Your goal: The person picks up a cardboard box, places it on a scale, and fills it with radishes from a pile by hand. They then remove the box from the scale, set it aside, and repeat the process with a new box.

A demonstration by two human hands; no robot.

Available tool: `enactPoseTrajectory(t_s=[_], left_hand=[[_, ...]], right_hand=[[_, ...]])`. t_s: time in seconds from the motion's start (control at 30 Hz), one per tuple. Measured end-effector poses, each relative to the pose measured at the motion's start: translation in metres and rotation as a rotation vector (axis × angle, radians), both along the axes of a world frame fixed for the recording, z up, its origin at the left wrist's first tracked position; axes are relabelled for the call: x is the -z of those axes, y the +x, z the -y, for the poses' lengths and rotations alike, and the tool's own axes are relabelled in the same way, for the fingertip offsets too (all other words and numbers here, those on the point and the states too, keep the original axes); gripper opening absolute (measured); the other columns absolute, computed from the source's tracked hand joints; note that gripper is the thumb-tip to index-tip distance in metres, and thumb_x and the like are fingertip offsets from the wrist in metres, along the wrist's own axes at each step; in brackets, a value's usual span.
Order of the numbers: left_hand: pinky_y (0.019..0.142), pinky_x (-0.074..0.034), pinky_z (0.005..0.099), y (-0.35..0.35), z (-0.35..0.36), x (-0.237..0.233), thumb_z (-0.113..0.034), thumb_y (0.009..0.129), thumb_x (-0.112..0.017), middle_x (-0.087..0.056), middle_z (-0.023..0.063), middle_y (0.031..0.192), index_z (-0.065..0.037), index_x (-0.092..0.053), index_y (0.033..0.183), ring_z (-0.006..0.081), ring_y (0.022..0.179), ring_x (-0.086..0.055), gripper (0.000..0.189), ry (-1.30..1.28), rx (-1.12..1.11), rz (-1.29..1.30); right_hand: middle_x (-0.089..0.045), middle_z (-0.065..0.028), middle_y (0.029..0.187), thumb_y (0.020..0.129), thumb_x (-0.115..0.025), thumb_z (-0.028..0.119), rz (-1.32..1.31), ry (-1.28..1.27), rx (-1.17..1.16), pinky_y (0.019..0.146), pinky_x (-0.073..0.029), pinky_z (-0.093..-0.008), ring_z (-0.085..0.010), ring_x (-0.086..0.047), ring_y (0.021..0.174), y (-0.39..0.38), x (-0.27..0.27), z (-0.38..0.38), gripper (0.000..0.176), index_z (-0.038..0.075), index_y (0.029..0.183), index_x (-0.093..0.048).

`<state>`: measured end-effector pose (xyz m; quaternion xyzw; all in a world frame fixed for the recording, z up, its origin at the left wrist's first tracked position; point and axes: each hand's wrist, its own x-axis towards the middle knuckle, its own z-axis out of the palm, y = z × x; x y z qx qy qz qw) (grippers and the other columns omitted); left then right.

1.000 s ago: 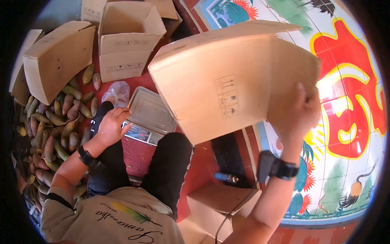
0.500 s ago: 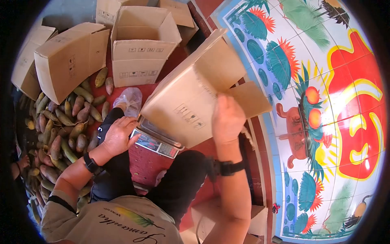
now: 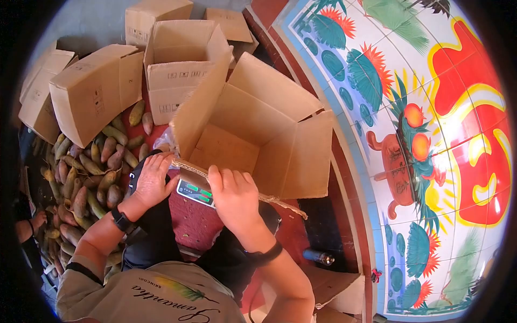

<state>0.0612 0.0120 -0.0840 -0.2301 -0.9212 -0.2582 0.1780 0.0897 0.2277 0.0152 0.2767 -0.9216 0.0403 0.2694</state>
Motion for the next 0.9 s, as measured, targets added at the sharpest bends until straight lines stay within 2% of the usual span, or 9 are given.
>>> enactPoseTrajectory(t_s=[0.13,0.23,0.37,0.4,0.53,0.6,0.9], left_hand=[[0.093,-0.036,0.0426,0.000,0.000,0.002,-0.020,0.074,-0.065,-0.052,0.0176,0.113,0.000,-0.044,0.121,0.0335,0.106,-0.049,0.055,0.012,-0.011,-0.016],[0.092,-0.036,0.0431,0.001,-0.002,0.004,-0.020,0.074,-0.065,-0.052,0.0182,0.112,0.000,-0.042,0.122,0.0344,0.105,-0.049,0.057,0.000,-0.019,-0.007],[0.092,-0.036,0.0431,0.001,-0.008,0.005,-0.019,0.074,-0.065,-0.051,0.0199,0.111,0.002,-0.040,0.124,0.0354,0.104,-0.049,0.060,-0.012,-0.039,-0.011],[0.092,-0.036,0.0431,0.002,-0.009,0.006,-0.019,0.074,-0.065,-0.051,0.0206,0.111,0.003,-0.039,0.124,0.0356,0.104,-0.049,0.060,-0.020,-0.056,-0.015],[0.092,-0.037,0.0430,0.001,-0.012,0.005,-0.019,0.074,-0.065,-0.051,0.0214,0.110,0.004,-0.039,0.124,0.0359,0.103,-0.049,0.062,-0.042,-0.059,-0.007],[0.093,-0.037,0.0442,0.000,-0.014,0.003,-0.019,0.072,-0.066,-0.052,0.0232,0.105,0.005,-0.045,0.115,0.0381,0.103,-0.048,0.054,0.013,-0.055,0.011],[0.089,-0.039,0.0447,0.002,-0.013,0.009,-0.015,0.070,-0.067,-0.053,0.0206,0.103,0.000,-0.048,0.111,0.0375,0.099,-0.050,0.047,0.079,-0.027,-0.042]], right_hand=[[-0.061,-0.0108,0.088,0.067,-0.074,0.016,-0.006,-0.079,0.087,0.071,-0.046,-0.0367,-0.0273,-0.059,0.078,0.009,-0.007,-0.024,0.044,0.005,0.105,-0.056],[-0.060,-0.0081,0.088,0.066,-0.076,0.020,-0.073,-0.058,0.185,0.071,-0.045,-0.0375,-0.0250,-0.059,0.076,0.016,-0.008,-0.050,0.050,0.006,0.108,-0.054],[-0.059,-0.0099,0.081,0.063,-0.077,0.017,0.013,-0.127,0.277,0.072,-0.045,-0.0386,-0.0279,-0.058,0.075,0.024,-0.001,-0.074,0.045,0.004,0.101,-0.056],[-0.058,-0.0099,0.079,0.062,-0.076,0.013,0.021,-0.144,0.290,0.072,-0.045,-0.0385,-0.0290,-0.057,0.076,0.027,-0.001,-0.074,0.036,0.004,0.092,-0.057],[-0.058,-0.0092,0.078,0.062,-0.074,0.011,0.019,-0.168,0.219,0.073,-0.044,-0.0395,-0.0293,-0.056,0.075,0.026,0.011,-0.081,0.027,0.004,0.082,-0.057],[-0.058,-0.0091,0.077,0.063,-0.073,0.010,-0.016,-0.213,0.150,0.075,-0.045,-0.0410,-0.0292,-0.056,0.075,0.024,0.013,-0.083,0.022,0.004,0.077,-0.057],[-0.059,-0.0092,0.077,0.067,-0.070,0.011,-0.042,-0.237,0.060,0.079,-0.045,-0.0431,-0.0287,-0.057,0.072,0.028,0.021,-0.098,0.019,0.005,0.078,-0.056]])
